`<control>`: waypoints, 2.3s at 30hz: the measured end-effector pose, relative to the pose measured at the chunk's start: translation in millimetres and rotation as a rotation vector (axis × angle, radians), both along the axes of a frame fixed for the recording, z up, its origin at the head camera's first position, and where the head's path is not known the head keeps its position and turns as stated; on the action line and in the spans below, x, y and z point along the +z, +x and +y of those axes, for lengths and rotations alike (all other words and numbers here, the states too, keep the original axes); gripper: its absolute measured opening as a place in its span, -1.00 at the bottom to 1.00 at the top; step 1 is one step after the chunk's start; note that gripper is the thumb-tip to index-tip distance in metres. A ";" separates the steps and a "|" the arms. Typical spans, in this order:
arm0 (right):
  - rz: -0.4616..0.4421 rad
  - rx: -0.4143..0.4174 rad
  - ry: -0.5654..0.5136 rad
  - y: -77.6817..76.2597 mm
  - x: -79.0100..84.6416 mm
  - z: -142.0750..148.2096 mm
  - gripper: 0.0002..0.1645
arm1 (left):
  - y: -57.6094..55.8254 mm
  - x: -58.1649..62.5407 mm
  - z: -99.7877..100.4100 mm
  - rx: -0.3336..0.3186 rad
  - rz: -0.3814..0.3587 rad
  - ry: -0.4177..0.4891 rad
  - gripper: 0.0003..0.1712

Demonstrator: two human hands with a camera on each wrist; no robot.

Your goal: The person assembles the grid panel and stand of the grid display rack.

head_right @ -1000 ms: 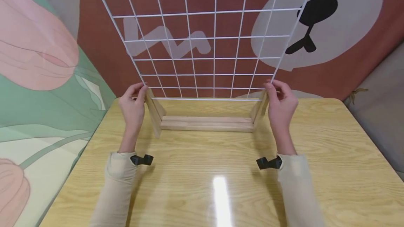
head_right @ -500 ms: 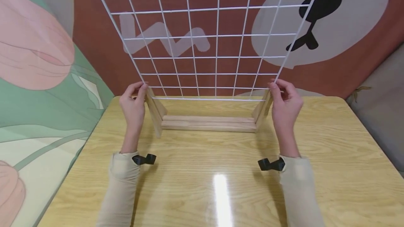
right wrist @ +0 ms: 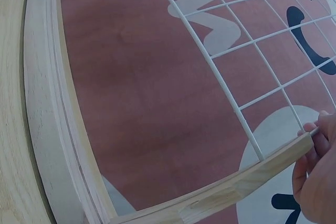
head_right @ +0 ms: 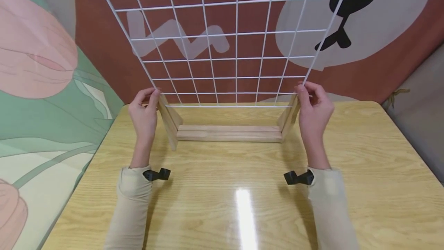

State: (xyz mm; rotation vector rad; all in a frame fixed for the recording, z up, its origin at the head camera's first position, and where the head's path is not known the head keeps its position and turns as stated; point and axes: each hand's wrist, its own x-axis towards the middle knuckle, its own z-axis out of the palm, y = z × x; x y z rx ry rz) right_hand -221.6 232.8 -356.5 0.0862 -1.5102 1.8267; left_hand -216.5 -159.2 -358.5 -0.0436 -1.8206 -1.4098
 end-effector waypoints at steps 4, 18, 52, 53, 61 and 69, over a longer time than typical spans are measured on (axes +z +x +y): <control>-0.023 -0.013 0.010 0.0 4.0 -2.7 -0.89 | 0.9 2.5 -1.0 0.020 -0.020 0.015 -0.80; -0.006 0.019 -0.069 3.9 11.6 -9.3 -0.89 | 3.2 8.3 0.2 0.027 -0.046 0.038 -0.78; 0.025 0.030 -0.106 2.6 9.1 -9.9 -0.94 | 2.0 4.8 -7.2 -0.047 -0.037 0.072 -0.72; 0.024 0.026 -0.103 2.5 9.0 -9.9 -0.95 | 2.3 4.9 -7.4 -0.050 -0.036 0.070 -0.72; 0.006 0.004 -0.073 3.9 9.8 -11.2 -0.97 | 2.0 5.0 -8.6 -0.049 -0.040 0.078 -0.74; 0.001 0.004 -0.072 4.3 9.7 -10.5 -0.95 | 1.4 4.8 -6.3 -0.039 -0.029 0.090 -0.77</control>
